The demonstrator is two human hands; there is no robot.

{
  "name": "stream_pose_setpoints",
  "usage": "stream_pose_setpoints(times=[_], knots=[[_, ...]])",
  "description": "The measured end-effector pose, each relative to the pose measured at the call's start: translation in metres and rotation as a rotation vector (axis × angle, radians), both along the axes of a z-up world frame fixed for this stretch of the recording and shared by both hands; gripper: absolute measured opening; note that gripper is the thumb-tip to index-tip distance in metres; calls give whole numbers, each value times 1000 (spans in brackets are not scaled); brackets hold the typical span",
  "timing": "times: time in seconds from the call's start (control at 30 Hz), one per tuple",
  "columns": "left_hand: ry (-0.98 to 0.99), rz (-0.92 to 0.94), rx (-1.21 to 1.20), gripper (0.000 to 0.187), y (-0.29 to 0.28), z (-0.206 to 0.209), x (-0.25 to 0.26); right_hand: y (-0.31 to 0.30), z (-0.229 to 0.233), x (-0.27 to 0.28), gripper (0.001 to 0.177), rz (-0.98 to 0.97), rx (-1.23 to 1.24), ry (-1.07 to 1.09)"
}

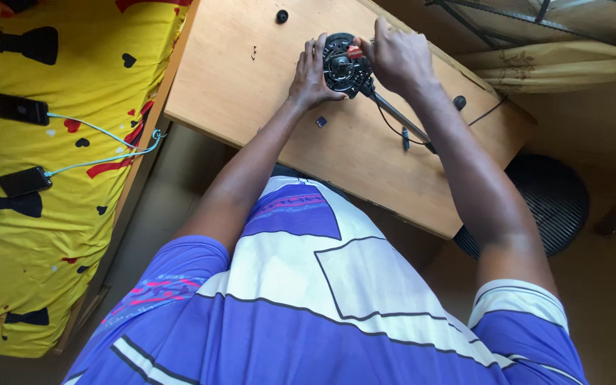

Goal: The person uses a screwdriver to tighten screws on a black electric motor component placed on a wooden table. The person holds the motor with one hand and turns the screwdriver with the other, repeatedly adjusting the screws.

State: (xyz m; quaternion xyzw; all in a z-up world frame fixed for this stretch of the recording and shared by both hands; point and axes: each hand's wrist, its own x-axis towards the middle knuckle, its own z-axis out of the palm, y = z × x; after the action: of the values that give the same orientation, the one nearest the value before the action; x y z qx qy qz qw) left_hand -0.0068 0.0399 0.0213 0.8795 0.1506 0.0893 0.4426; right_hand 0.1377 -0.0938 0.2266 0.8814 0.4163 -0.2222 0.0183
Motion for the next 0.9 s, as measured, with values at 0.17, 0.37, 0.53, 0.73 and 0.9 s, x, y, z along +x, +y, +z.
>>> stream_pose_setpoints(times=[0.17, 0.37, 0.53, 0.73, 0.9], knots=[[41, -6, -7, 154, 0, 0, 0, -4, -3, -5, 38, 100, 328, 109], [32, -13, 11, 155, 2, -5, 2, -2, -6, -15, 37, 148, 429, 12], [65, -20, 36, 155, -2, -8, 5, -3, -6, -15, 45, -55, 121, 54], [24, -30, 27, 154, 2, -8, 1, -3, -6, -14, 45, -10, 193, 46], [-25, -24, 62, 154, 4, -8, 1, -1, -7, -10, 53, 16, 453, -20]])
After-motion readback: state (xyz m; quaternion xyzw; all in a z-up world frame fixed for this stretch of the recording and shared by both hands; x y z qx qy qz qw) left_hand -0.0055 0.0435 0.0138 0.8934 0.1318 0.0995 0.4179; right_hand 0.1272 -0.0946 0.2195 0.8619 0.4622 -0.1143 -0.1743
